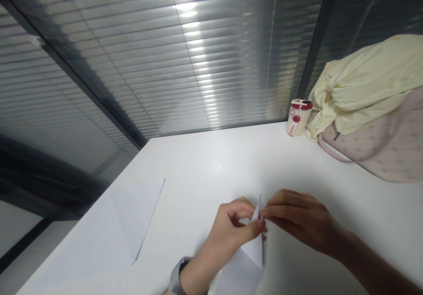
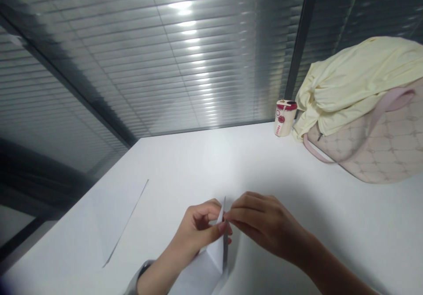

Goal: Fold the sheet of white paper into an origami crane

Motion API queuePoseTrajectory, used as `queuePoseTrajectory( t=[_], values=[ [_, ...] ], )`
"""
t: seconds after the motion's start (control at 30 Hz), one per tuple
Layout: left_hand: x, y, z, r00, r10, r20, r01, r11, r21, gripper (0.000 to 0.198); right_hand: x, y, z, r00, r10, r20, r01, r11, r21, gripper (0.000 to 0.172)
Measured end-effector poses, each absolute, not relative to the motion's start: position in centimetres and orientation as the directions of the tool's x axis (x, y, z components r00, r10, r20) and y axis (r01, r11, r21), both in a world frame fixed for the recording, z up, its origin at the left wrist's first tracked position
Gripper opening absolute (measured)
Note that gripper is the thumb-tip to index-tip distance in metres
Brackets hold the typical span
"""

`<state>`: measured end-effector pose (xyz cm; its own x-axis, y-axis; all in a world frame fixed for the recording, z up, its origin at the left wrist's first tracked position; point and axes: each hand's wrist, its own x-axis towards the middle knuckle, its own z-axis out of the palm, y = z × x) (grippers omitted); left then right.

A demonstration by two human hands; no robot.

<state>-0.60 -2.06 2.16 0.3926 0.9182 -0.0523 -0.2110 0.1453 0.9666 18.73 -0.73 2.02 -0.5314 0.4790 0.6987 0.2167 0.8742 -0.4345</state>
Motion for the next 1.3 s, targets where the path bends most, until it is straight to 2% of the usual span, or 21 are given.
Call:
queuePoseTrajectory(
  t=[0.17,0.33,0.6,0.73,0.9,1.13,1.23,1.3],
  values=[
    [-1.0,-1.8,2.0,0.491,0.864,-0.115,-0.222,0.252,0.942,0.015,19.0,-0.6,2.0,-0.563,0.464,0.683,0.216,0.881,-0.421,0.017],
    [-1.0,-1.7,1.7,0.508,0.842,-0.18,-0.259,0.349,0.901,0.017,18.8,-0.7,2.0,-0.551,0.435,0.712,0.254,0.9,-0.354,0.015],
    [-0.6,-1.8,1.5,0.502,0.82,-0.274,-0.316,0.469,0.825,0.026,18.7,-1.0,1.2,-0.556,0.276,0.784,0.312,0.943,-0.111,0.022],
    [-1.0,-1.8,1.4,0.459,0.865,-0.205,-0.298,0.367,0.881,0.022,18.6,-1.1,1.0,-0.529,0.287,0.799,0.323,0.938,-0.123,0.025],
    [-1.0,-1.9,1.6,0.4,0.911,-0.101,-0.277,0.225,0.934,0.015,18.1,-1.4,1.3,-0.481,0.285,0.829,0.356,0.928,-0.112,0.021],
    [-0.7,-2.3,2.2,0.367,0.929,-0.054,-0.295,0.172,0.94,0.014,17.9,-1.8,1.0,-0.465,0.284,0.838,0.373,0.922,-0.105,0.029],
    [-0.9,-2.3,2.3,0.334,0.942,-0.024,-0.27,0.12,0.955,0.014,17.5,-1.9,0.8,-0.441,0.318,0.839,0.339,0.925,-0.173,0.037],
    [-0.9,-2.3,2.5,0.275,0.961,0.012,-0.222,0.051,0.974,0.013,17.1,-1.9,0.9,-0.364,0.373,0.853,0.301,0.914,-0.27,0.038]
  ],
)
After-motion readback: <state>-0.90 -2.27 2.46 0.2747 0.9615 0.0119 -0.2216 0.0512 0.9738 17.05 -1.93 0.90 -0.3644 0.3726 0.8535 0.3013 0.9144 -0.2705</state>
